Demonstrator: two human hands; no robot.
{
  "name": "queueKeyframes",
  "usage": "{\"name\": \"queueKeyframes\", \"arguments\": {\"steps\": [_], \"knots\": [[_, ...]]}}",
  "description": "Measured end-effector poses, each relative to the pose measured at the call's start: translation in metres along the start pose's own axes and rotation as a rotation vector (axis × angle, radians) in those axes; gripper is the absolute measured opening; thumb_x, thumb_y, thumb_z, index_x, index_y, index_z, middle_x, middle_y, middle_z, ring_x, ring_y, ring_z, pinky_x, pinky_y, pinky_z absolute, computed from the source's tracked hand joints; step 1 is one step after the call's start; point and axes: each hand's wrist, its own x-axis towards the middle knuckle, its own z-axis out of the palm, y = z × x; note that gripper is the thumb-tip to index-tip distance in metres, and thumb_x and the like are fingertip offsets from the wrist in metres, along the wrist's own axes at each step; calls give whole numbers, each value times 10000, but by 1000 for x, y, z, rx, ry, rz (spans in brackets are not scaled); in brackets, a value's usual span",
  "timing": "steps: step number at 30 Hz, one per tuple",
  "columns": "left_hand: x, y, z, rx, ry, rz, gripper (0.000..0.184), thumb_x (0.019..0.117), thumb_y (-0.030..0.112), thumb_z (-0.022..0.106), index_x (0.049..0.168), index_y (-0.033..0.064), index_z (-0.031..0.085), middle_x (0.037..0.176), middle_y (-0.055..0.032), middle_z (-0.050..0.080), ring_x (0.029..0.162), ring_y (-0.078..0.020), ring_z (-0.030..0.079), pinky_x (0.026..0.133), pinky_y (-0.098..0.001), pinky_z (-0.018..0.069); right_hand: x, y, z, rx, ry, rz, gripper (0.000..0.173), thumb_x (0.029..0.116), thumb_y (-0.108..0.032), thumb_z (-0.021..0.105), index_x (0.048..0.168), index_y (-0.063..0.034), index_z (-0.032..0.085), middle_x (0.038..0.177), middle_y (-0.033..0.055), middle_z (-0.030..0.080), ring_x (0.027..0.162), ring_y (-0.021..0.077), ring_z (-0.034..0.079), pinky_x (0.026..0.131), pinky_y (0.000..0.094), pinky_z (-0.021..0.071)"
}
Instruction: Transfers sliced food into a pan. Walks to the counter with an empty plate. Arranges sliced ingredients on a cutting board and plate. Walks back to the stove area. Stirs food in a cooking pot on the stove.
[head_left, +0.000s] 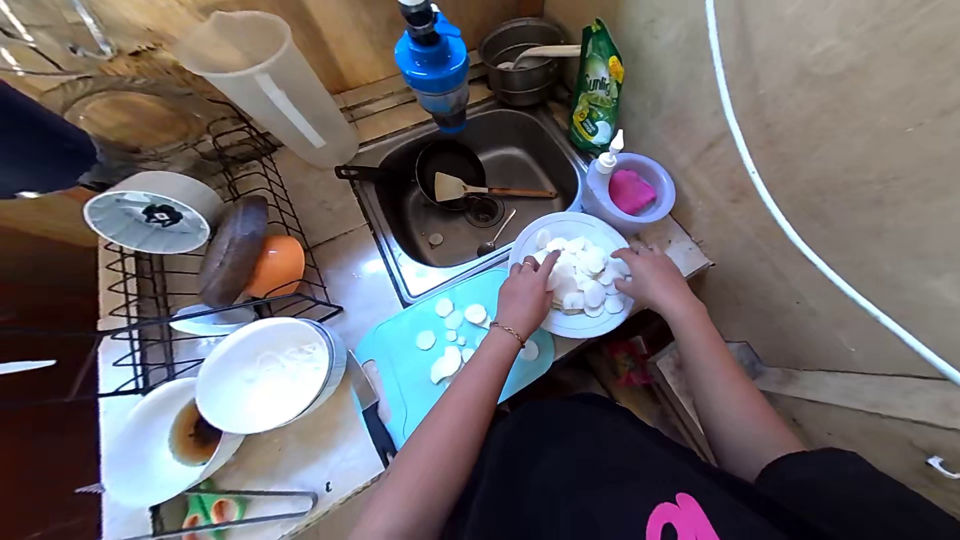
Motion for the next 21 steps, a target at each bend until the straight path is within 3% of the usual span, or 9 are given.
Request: {"name": "queueKeyframes", "arguments": {"steps": [1, 5, 9, 12, 15, 19, 21], "knots": [[2, -2, 1, 29, -3, 32, 606, 979, 167, 662, 1547, 229, 461, 1395, -251, 529, 1251, -460, 527, 958, -577, 489, 0, -3, 3, -12, -52, 23, 466, 938, -132, 721, 1381, -34, 617, 1428, 281, 538, 1353, 477, 476, 1092, 626, 409], [13, -4, 3, 54, 5, 131, 417, 974, 187, 651, 1390, 182, 629, 1431, -251, 514, 1290, -468, 491, 1018, -603, 432, 1, -8, 19, 43, -50, 14, 446, 970, -90, 656, 1382, 46, 551, 1347, 313, 571, 1228, 453, 591, 1047, 579, 469], [14, 2, 3, 23, 5, 171, 533, 956, 117, 633, 1475, 190, 537, 1450, -261, 498, 1328, -470, 468, 1045, -618, 393, -6, -11, 9, -23, 15, 6, 464, 967, -170, 706, 1367, 29, 582, 1477, 330, 457, 1303, 496, 527, 1052, 620, 456], [5, 8, 5, -27, 53, 180, 543, 933, 98, 640, 1465, 125, 534, 1466, -249, 497, 1349, -457, 459, 1084, -616, 354, -9, -8, 0, -105, -72, 41, 474, 949, -174, 738, 1350, 37, 599, 1458, 340, 477, 1313, 515, 509, 1059, 649, 431], [-19, 5, 5, -157, 138, 180, 465, 974, 172, 616, 1432, 101, 567, 1471, -218, 512, 1377, -420, 452, 1123, -584, 334, -7, -8, 4, -117, -127, 67, 458, 951, -154, 729, 1336, 46, 582, 1380, 364, 520, 1224, 527, 570, 998, 666, 457], [-81, -35, 4, -289, 292, 4, 424, 993, 204, 608, 1380, 30, 605, 1398, -242, 566, 1317, -425, 517, 1094, -545, 420, -7, -2, 5, 52, -33, -40, 351, 953, -92, 705, 1220, 112, 605, 1169, 341, 622, 1089, 486, 618, 954, 634, 473], [-115, -67, 6, -309, 371, -152, 439, 984, 209, 624, 1370, 0, 601, 1382, -272, 565, 1279, -458, 537, 1065, -558, 447, -9, -7, 1, 89, 34, -131, 304, 978, -90, 668, 1196, 114, 614, 1168, 327, 634, 1056, 455, 645, 934, 596, 505]]}}
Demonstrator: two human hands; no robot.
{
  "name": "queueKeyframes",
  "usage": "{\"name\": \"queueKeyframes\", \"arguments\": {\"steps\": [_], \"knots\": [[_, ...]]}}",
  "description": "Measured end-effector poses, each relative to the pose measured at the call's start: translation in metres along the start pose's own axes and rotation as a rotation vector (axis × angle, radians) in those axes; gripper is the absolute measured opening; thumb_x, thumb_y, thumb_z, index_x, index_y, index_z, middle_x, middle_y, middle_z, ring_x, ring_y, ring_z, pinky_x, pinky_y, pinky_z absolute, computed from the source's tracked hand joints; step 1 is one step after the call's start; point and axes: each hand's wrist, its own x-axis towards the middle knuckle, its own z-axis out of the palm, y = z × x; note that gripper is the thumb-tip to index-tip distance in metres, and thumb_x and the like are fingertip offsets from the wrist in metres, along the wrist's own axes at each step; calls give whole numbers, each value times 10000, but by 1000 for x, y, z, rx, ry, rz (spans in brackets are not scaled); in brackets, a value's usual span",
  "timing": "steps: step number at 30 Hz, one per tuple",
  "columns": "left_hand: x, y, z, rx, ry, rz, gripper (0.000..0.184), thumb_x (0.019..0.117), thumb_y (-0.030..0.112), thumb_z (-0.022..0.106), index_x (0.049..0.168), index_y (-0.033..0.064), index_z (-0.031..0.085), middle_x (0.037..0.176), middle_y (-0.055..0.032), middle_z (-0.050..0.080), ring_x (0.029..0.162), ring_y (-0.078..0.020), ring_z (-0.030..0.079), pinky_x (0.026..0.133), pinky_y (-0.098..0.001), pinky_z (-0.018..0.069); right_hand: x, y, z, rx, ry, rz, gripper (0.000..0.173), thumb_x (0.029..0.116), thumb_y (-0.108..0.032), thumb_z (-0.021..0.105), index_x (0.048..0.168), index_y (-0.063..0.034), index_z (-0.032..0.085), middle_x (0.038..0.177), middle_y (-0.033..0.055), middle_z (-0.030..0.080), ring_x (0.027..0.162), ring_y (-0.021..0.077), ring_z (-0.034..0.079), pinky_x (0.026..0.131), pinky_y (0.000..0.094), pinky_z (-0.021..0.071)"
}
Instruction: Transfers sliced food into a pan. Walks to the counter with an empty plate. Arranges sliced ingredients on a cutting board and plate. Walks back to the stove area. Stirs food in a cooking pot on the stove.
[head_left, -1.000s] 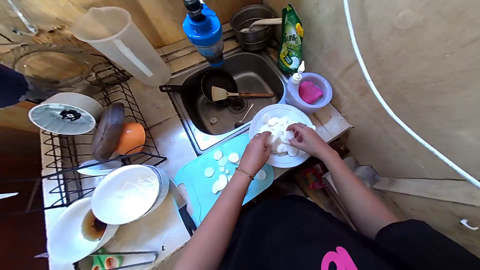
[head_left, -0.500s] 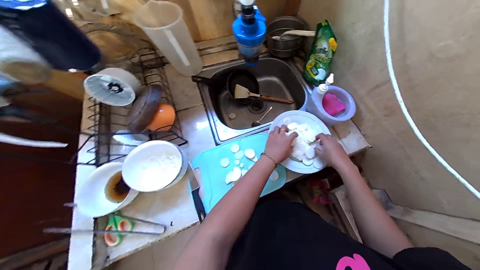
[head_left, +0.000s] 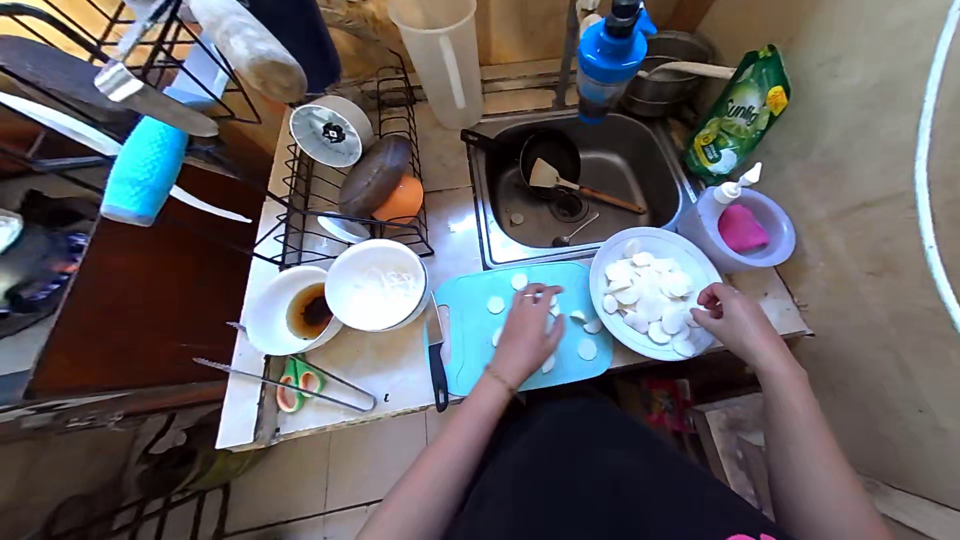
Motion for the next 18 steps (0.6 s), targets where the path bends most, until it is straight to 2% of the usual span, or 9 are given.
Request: {"name": "queueKeyframes", "arguments": {"steps": [3, 4, 6, 9, 11, 12, 13, 16, 18], "knots": [[-23, -37, -29, 52, 8, -258, 557, 996, 253, 624, 1481, 13, 491, 1479, -283, 475, 1325, -487, 481, 1081, -577, 424, 0, -40, 5, 40, 128, -225, 295, 1034, -140, 576, 1183, 103, 653, 1205, 323, 641, 1076, 441, 663, 943, 569, 531], [-24, -44, -35, 75, -26, -324, 581, 1011, 258, 605, 1519, 24, 445, 1513, -281, 439, 1354, -486, 452, 1103, -570, 403, 2, -61, 14, 72, 123, -307, 301, 1048, -140, 545, 1187, 100, 661, 1204, 308, 653, 1084, 421, 673, 959, 545, 539], [-20, -53, -40, 102, -76, -379, 550, 1045, 249, 546, 1536, 34, 425, 1534, -272, 414, 1380, -471, 430, 1125, -548, 386, 10, -105, 42, 136, -17, -435, 318, 1062, -129, 495, 1251, 70, 655, 1287, 268, 640, 1187, 383, 643, 1038, 517, 505], [-9, -61, -36, 99, -109, -356, 439, 1065, 197, 474, 1468, 29, 516, 1513, -261, 441, 1374, -447, 447, 1129, -522, 389, 36, -160, 99, 116, -254, -584, 387, 1090, -177, 446, 1411, -14, 588, 1526, 201, 499, 1443, 354, 450, 1196, 506, 358], [-8, -62, -34, 104, -137, -340, 409, 1065, 177, 451, 1433, 25, 547, 1498, -248, 461, 1362, -427, 462, 1130, -506, 390, 49, -174, 133, 42, -302, -619, 435, 1110, -225, 405, 1482, -34, 528, 1621, 185, 391, 1540, 348, 300, 1263, 508, 229], [-9, -62, -33, 106, -151, -333, 400, 1068, 177, 444, 1419, 22, 555, 1490, -241, 472, 1355, -422, 469, 1127, -499, 390, 50, -176, 143, 12, -320, -614, 449, 1118, -238, 383, 1494, -29, 511, 1632, 185, 373, 1554, 345, 270, 1274, 507, 192], [-12, -62, -33, 106, -164, -327, 394, 1070, 181, 444, 1406, 17, 564, 1482, -238, 483, 1349, -418, 476, 1127, -495, 390, 47, -176, 148, 1, -331, -611, 449, 1120, -240, 374, 1484, -19, 518, 1621, 187, 390, 1551, 339, 280, 1276, 501, 187], [-29, -65, -31, 92, -164, -307, 410, 1073, 234, 464, 1407, 16, 560, 1473, -251, 485, 1334, -423, 492, 1115, -502, 404, 20, -163, 150, 23, -335, -678, 441, 1115, -248, 369, 1426, -20, 580, 1538, 187, 504, 1483, 329, 413, 1254, 472, 265], [-41, -68, -32, 68, -116, -280, 468, 1050, 275, 530, 1442, 20, 533, 1470, -266, 482, 1313, -442, 506, 1088, -527, 429, -5, -147, 151, 101, -194, -752, 421, 1100, -246, 407, 1391, -24, 615, 1492, 189, 555, 1432, 346, 486, 1234, 502, 310]]}}
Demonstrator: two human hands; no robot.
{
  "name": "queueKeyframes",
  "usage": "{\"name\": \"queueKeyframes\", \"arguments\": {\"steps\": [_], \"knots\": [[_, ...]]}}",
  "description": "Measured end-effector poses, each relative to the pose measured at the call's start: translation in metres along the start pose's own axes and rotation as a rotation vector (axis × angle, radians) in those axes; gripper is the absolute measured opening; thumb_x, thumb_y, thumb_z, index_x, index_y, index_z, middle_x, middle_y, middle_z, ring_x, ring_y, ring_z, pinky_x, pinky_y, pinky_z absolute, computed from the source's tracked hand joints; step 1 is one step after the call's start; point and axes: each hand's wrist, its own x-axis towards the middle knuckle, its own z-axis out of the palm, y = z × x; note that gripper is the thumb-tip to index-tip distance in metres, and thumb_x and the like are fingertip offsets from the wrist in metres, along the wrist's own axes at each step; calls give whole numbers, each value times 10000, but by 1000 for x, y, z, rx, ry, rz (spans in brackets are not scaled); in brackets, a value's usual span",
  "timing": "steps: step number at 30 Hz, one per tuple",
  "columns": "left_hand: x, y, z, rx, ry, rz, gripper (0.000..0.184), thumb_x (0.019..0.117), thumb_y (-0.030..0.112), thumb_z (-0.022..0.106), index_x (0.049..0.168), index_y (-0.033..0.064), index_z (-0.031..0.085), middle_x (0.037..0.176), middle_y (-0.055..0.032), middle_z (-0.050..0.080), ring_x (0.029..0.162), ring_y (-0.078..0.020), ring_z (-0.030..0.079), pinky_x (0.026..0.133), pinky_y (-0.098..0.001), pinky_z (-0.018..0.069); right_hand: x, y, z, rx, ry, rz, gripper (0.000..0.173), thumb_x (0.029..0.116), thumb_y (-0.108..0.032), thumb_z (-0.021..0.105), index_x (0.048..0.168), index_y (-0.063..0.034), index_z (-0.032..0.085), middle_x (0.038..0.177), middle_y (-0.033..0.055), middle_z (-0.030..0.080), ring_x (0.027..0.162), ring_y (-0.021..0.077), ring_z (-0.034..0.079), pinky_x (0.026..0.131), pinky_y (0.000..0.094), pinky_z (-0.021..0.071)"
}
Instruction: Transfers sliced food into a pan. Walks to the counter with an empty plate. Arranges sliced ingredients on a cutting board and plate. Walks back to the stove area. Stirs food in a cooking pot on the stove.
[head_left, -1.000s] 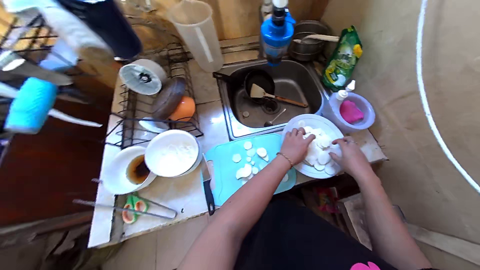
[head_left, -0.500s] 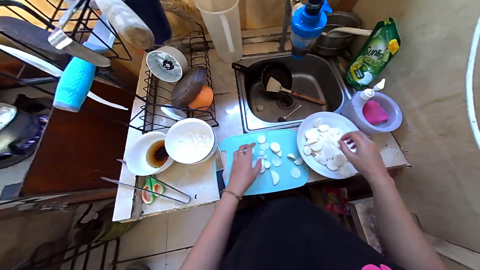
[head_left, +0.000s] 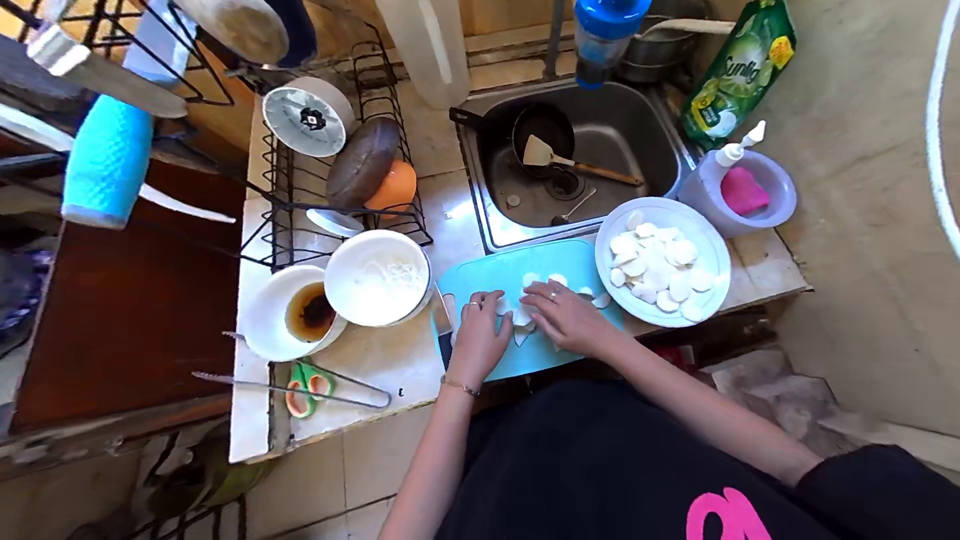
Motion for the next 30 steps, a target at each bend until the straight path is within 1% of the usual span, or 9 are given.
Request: {"name": "queueKeyframes", "arguments": {"steps": [3, 8, 10, 13, 16, 18, 21, 24, 30], "knots": [[-5, -3, -8, 15, -34, 15, 666, 987, 367, 653, 1530, 46, 439, 1514, -262, 434, 1306, -451, 506, 1060, -537, 452, -31, -2, 9, -36, 285, 115, 451, 1073, -279, 459, 1404, -3, 595, 1509, 249, 514, 1418, 417, 483, 1179, 530, 392], [5, 3, -19, 30, -192, 32, 868, 919, 414, 747, 1586, 46, 330, 1565, -263, 360, 1357, -452, 453, 1083, -528, 435, -46, 0, 31, -40, 367, 475, 760, 1030, -535, 468, 1545, 21, 416, 1615, 343, 286, 1476, 503, 349, 1177, 572, 360], [12, 5, -20, -4, -242, 60, 857, 923, 392, 747, 1580, 33, 330, 1559, -268, 357, 1309, -421, 506, 1038, -483, 483, -41, 2, 44, 19, 436, 412, 808, 993, -567, 529, 1513, 46, 451, 1593, 343, 332, 1470, 490, 368, 1190, 555, 354], [19, 1, -20, -39, -288, 100, 828, 933, 334, 736, 1579, 25, 320, 1547, -279, 354, 1254, -383, 560, 1006, -443, 517, -32, -3, 54, 137, 467, 240, 828, 943, -559, 637, 1481, 52, 484, 1568, 332, 381, 1421, 426, 466, 1132, 480, 452], [21, -3, -27, 19, -270, 102, 900, 898, 396, 772, 1588, 48, 312, 1539, -284, 362, 1259, -411, 541, 1010, -486, 499, -36, -1, 46, 103, 518, 162, 895, 861, -594, 727, 1458, 39, 515, 1539, 325, 427, 1369, 414, 527, 1061, 479, 518], [23, -2, -33, 82, -281, 76, 1033, 828, 440, 836, 1612, 74, 273, 1580, -285, 306, 1350, -479, 441, 1067, -559, 440, -46, 9, 41, 28, 512, 196, 1046, 758, -682, 773, 1471, 31, 496, 1551, 329, 409, 1412, 457, 467, 1087, 546, 488], [34, 10, -35, 187, -351, 79, 1187, 759, 507, 877, 1640, 106, 188, 1652, -239, 192, 1395, -485, 387, 1055, -576, 447, -54, 23, 46, -82, 403, 228, 1264, 651, -834, 720, 1554, -7, 404, 1592, 388, 284, 1489, 547, 287, 1184, 628, 336], [50, 24, -27, 202, -395, 119, 1185, 751, 518, 880, 1634, 99, 210, 1641, -221, 232, 1387, -462, 404, 1051, -575, 451, -42, 22, 51, -138, 370, 210, 1256, 657, -872, 672, 1575, -59, 396, 1606, 374, 271, 1508, 531, 258, 1224, 633, 249], [57, 27, -19, 165, -400, 139, 975, 764, 447, 889, 1510, 36, 416, 1530, -253, 393, 1366, -453, 418, 1097, -564, 403, -13, 19, 54, -91, 312, 166, 1207, 668, -791, 746, 1589, -99, 386, 1622, 336, 280, 1531, 477, 253, 1245, 600, 223]]}}
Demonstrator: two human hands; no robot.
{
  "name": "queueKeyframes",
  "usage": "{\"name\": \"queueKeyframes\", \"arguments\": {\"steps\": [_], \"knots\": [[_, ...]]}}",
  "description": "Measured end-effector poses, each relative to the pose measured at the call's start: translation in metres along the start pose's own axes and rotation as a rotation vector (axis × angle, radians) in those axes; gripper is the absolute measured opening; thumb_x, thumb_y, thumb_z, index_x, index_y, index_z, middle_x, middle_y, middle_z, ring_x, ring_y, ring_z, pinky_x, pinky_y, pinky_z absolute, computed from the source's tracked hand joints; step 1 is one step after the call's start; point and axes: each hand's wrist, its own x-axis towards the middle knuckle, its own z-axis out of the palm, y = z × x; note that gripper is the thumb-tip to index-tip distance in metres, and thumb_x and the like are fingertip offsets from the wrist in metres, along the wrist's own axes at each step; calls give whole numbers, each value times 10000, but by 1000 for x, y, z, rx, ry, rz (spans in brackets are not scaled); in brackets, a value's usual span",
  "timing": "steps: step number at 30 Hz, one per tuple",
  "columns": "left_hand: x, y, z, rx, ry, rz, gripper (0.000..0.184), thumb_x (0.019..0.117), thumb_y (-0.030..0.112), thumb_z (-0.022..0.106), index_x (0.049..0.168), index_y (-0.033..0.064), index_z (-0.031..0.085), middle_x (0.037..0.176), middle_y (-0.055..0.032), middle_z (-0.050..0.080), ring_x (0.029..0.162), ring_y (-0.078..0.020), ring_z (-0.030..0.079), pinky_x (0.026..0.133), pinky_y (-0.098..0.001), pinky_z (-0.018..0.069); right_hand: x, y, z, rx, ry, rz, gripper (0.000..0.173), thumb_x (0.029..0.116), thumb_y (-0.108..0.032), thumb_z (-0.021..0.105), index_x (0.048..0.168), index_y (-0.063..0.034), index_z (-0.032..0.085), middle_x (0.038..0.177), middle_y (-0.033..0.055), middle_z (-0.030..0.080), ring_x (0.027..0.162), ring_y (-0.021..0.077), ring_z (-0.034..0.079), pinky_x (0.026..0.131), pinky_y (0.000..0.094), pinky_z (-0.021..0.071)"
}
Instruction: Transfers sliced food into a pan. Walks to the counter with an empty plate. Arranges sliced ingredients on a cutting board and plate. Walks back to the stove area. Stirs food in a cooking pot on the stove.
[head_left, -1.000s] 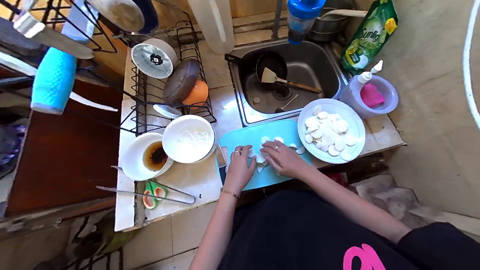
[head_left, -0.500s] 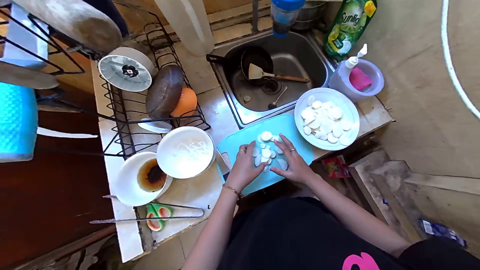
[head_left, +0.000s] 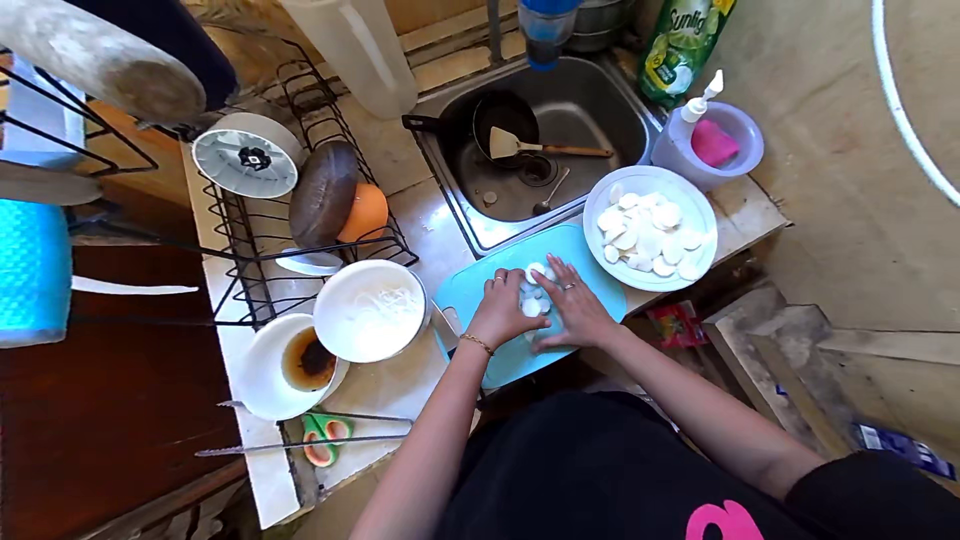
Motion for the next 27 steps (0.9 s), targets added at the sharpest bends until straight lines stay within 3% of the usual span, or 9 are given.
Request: {"name": "queueKeyframes", "arguments": {"steps": [3, 5, 8, 13, 16, 19, 21, 24, 27], "knots": [[-10, 1, 5, -26, -4, -20, 971, 781, 397, 883, 1516, -4, 392, 1525, -263, 401, 1392, -450, 395, 1131, -544, 375, 12, -6, 4, 55, -33, -41, 1153, 665, -703, 817, 1563, -91, 431, 1594, 316, 356, 1506, 479, 307, 1232, 561, 283], [-18, -4, 8, -135, 58, -18, 952, 775, 331, 892, 1497, -31, 387, 1508, -274, 410, 1359, -410, 455, 1096, -495, 434, 17, -8, 4, 56, -57, -71, 1118, 667, -686, 825, 1542, -94, 459, 1548, 297, 428, 1466, 476, 372, 1191, 562, 346], [-33, -14, 12, -231, 171, -53, 943, 778, 264, 894, 1498, -28, 361, 1502, -276, 399, 1274, -368, 545, 1009, -448, 515, 20, -9, 4, 35, -39, -155, 1037, 703, -684, 793, 1497, -78, 514, 1439, 278, 544, 1342, 493, 496, 1138, 627, 366], [-45, -10, 21, -217, 124, -138, 760, 885, 209, 797, 1475, -61, 403, 1451, -266, 475, 1271, -351, 559, 1043, -432, 493, 31, -13, -3, 30, -223, -176, 934, 744, -557, 828, 1518, -137, 517, 1541, 269, 459, 1383, 513, 448, 1148, 654, 313], [-46, -1, 29, -278, 154, -166, 716, 903, 179, 764, 1471, -69, 406, 1432, -270, 499, 1281, -347, 557, 1073, -434, 470, 32, -16, -6, 41, -205, -214, 839, 711, -460, 877, 1406, -68, 614, 1436, 290, 557, 1326, 530, 506, 1117, 660, 369], [-53, 2, 33, -332, 240, -213, 633, 862, 180, 793, 1376, -76, 526, 1394, -288, 541, 1346, -411, 491, 1142, -509, 390, 37, -18, -4, 16, -191, -287, 749, 682, -396, 902, 1283, -13, 671, 1310, 317, 619, 1253, 540, 559, 1091, 665, 403], [-58, 4, 34, -361, 286, -249, 598, 856, 191, 801, 1339, -68, 563, 1383, -294, 537, 1344, -426, 483, 1132, -527, 394, 43, -20, -2, -8, -155, -342, 713, 632, -351, 921, 1215, -4, 703, 1272, 321, 633, 1213, 562, 572, 1051, 678, 433], [-59, 9, 43, -490, 329, -228, 618, 863, 135, 781, 1360, -103, 503, 1334, -300, 570, 1271, -407, 559, 1081, -523, 451, 46, -18, 0, -2, -101, -388, 657, 564, -239, 921, 1133, 25, 725, 1194, 339, 652, 1161, 615, 567, 975, 723, 449], [-62, 15, 53, -630, 375, -189, 722, 864, 108, 780, 1429, -111, 388, 1269, -294, 620, 1178, -379, 635, 1028, -500, 501, 50, -16, -3, -4, -123, -432, 577, 575, -132, 923, 1089, 36, 721, 1110, 327, 671, 1089, 579, 610, 912, 706, 482]]}}
